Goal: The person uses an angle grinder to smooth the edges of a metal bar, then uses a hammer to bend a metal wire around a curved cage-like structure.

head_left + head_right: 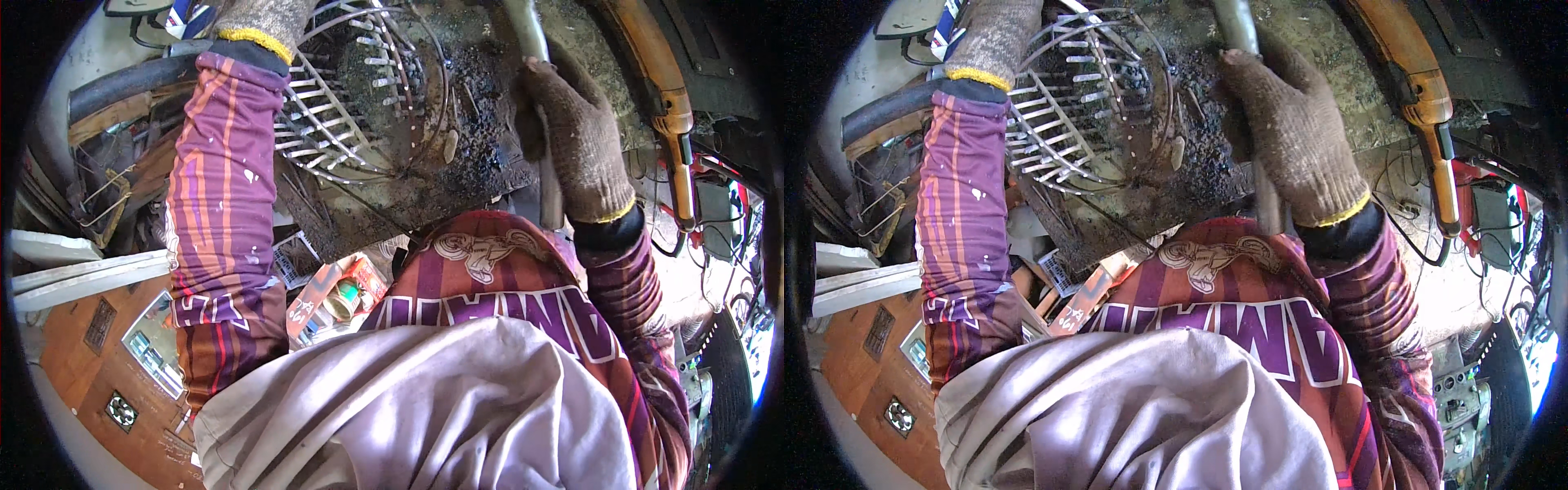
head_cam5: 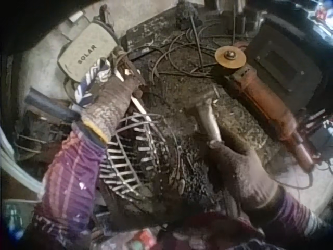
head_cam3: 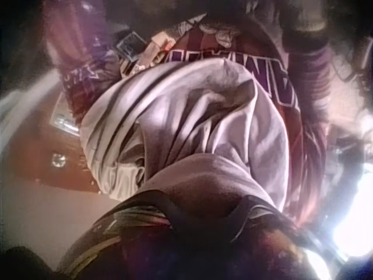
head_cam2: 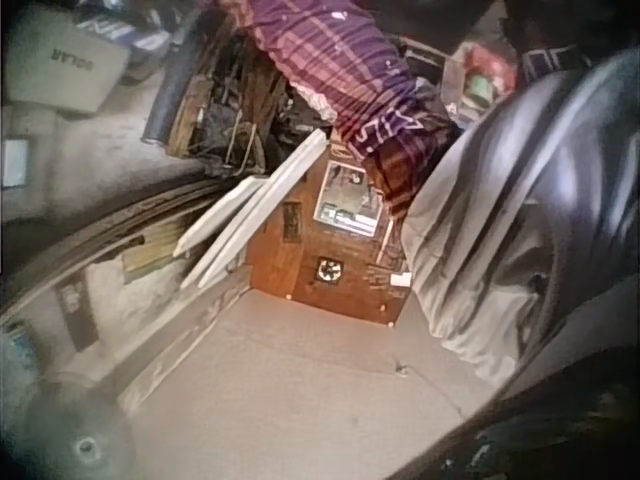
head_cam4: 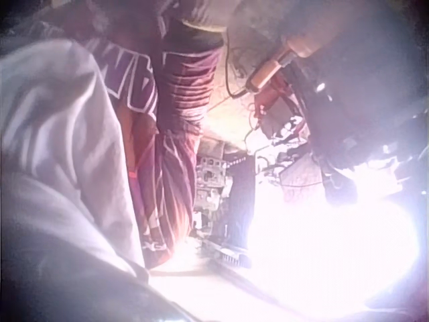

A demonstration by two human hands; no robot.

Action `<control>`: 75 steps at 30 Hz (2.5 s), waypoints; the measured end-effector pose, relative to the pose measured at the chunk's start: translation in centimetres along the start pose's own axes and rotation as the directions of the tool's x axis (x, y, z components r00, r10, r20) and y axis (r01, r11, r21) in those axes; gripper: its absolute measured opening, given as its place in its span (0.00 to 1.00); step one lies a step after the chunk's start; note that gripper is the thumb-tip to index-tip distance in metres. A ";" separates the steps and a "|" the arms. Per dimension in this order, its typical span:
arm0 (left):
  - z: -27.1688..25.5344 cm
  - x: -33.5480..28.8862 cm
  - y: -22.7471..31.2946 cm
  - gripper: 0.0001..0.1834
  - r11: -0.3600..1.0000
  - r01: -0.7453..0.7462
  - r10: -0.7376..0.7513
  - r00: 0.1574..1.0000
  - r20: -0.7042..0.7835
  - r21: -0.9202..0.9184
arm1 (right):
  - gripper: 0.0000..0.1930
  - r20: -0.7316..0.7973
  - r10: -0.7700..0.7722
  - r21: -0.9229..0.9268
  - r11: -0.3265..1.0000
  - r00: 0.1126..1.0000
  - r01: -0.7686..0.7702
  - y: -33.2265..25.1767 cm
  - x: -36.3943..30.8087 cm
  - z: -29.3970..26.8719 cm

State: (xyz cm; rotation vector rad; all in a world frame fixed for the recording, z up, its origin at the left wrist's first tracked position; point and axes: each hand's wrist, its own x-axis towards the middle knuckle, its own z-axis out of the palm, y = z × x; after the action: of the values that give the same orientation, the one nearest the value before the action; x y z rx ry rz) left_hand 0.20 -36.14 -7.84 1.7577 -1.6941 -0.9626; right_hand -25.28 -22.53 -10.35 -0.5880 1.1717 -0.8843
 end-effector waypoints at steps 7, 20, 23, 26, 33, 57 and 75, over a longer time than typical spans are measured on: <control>0.2 -0.2 0.0 0.13 1.000 0.011 -0.011 1.000 0.000 0.007 | 0.25 -0.043 0.029 -0.018 0.999 0.999 -0.030 0.5 -0.9 -1.7; -0.1 1.6 1.5 0.13 0.999 0.049 -0.050 0.991 -0.126 -0.010 | 0.23 0.188 -0.220 -0.806 0.523 0.957 0.278 -0.4 2.1 -7.3; -1.0 2.8 0.7 0.11 0.954 0.036 -0.098 0.976 -0.196 -0.297 | 0.21 0.194 -0.307 -0.897 0.329 0.932 0.295 -0.5 2.6 -7.8; -1.4 5.2 0.0 0.10 0.907 0.006 -0.076 0.986 -0.151 -0.421 | 0.20 0.187 -0.450 -0.954 0.127 0.873 0.270 -0.2 2.6 -8.1; -14.5 -1.0 6.5 0.15 0.988 -0.155 0.153 0.927 0.342 -0.022 | 0.25 0.284 -0.463 -0.825 0.329 0.840 0.460 -2.9 1.1 -8.0; 2.2 -8.3 13.4 0.28 0.715 -0.355 0.155 0.920 0.359 0.602 | 0.30 0.539 0.213 0.121 0.938 0.815 -0.325 -3.8 -1.3 -13.5; -1.9 -10.4 0.7 0.28 0.690 -0.101 0.305 0.939 -0.162 0.717 | 0.06 0.652 -0.388 -0.154 0.773 0.651 0.615 -1.8 0.4 -8.6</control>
State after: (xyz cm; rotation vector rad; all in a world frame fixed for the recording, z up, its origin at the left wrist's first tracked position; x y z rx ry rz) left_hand 1.57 -26.09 -4.65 1.9481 -2.1691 0.0856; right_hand -33.89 -23.46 -11.70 -1.4572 0.5747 -0.8559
